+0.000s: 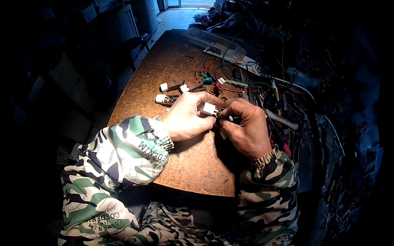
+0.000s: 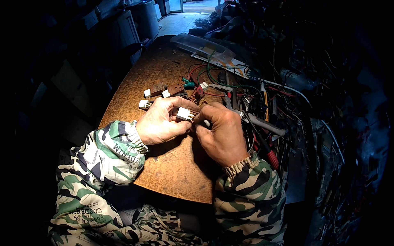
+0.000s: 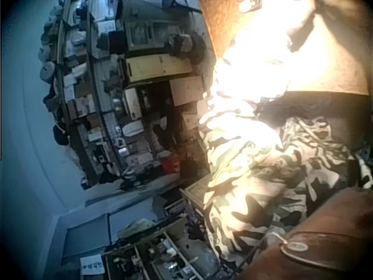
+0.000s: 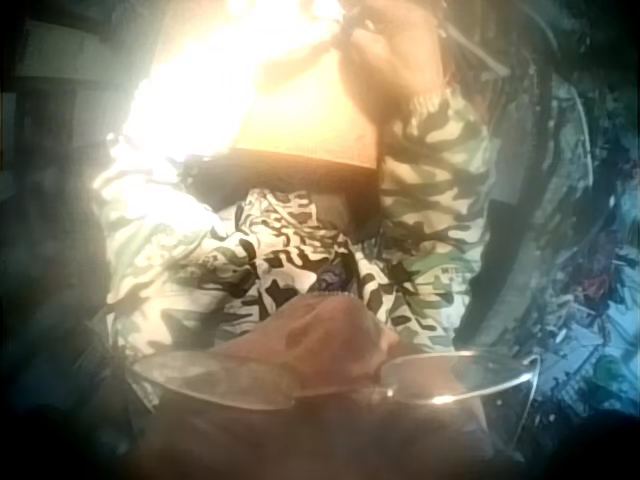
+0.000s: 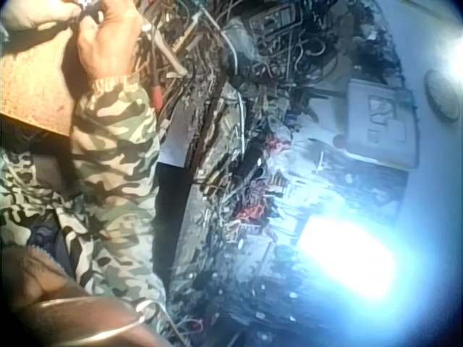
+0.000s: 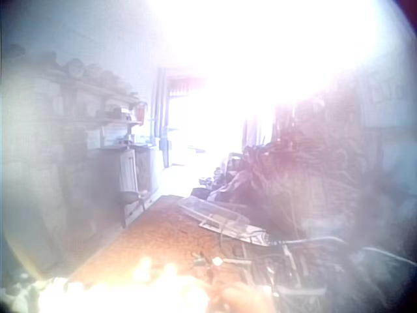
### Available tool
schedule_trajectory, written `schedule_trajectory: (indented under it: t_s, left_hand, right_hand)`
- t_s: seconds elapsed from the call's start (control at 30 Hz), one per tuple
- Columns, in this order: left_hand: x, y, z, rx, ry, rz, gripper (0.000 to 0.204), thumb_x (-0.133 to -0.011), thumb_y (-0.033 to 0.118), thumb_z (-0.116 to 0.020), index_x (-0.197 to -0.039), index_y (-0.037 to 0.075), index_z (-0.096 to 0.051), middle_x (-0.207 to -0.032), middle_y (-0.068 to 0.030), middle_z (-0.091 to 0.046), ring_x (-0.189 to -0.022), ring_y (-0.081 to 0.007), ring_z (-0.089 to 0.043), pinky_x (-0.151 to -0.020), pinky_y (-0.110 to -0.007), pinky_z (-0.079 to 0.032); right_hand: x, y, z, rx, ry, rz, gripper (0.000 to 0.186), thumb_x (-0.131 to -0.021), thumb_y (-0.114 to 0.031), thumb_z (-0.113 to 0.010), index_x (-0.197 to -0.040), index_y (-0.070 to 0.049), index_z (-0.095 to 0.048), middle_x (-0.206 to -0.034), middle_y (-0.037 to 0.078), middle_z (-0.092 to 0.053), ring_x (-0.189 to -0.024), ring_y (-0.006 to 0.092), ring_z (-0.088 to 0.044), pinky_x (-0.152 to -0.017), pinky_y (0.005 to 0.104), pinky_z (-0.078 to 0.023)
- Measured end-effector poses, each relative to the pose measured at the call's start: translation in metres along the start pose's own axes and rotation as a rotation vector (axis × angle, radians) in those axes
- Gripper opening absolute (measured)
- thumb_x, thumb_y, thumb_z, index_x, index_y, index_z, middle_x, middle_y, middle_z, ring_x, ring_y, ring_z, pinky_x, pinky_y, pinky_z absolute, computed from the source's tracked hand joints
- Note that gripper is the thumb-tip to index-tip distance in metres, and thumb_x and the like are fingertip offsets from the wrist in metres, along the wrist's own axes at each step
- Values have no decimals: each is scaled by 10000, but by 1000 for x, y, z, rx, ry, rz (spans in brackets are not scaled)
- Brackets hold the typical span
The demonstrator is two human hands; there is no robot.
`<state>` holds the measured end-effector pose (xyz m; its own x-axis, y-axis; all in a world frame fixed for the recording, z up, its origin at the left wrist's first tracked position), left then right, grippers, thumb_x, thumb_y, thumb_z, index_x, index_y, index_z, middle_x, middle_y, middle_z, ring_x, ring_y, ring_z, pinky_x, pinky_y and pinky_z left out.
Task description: The person works at a cluttered workbench, using pliers and a screwdriver to manipulate small electrical connectors and wires. They repeatedly open and close connector housings, adjust internal contacts, and handle several similar components one at a time.
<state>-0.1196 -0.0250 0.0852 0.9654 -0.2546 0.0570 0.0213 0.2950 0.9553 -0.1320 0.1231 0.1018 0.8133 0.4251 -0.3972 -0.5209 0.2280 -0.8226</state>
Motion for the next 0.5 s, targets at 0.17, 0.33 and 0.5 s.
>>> schedule_trajectory:
  t_s: [0.17,0.33,0.5]
  left_hand:
    - [0,-7,1,44,42,-16,412,-901,-16,-705,-1298,-97,-629,-1034,-97,-738,-909,-121,-712,-818,-270,-603]
    - [-5,1,-7,109,1,35,420,-889,-23,-709,-1292,-110,-625,-1017,-99,-735,-892,-129,-714,-805,-273,-603]
    - [3,-18,8,98,65,101,431,-878,-17,-715,-1287,-116,-623,-1012,-108,-733,-877,-137,-716,-795,-273,-602]
  right_hand:
    - [2,9,-7,-52,13,-67,149,-776,63,-752,-912,16,-715,-905,179,-708,-820,336,-723,-723,389,-572]
    - [7,-8,11,72,27,-15,190,-782,21,-779,-953,11,-698,-917,165,-701,-831,333,-722,-728,394,-571]
    - [2,-12,-4,126,6,61,189,-775,-27,-806,-915,22,-688,-915,171,-691,-823,340,-714,-718,406,-569]
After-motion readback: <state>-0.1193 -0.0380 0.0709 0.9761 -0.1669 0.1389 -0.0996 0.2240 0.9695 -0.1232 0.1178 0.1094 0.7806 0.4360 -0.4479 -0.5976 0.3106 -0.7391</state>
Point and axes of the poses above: each hand's wrist, its own x-axis away from the middle knuckle, its own z-axis out of the back of the hand, y = z × x, the point moved 8 cm from there along -x, towards the middle knuckle
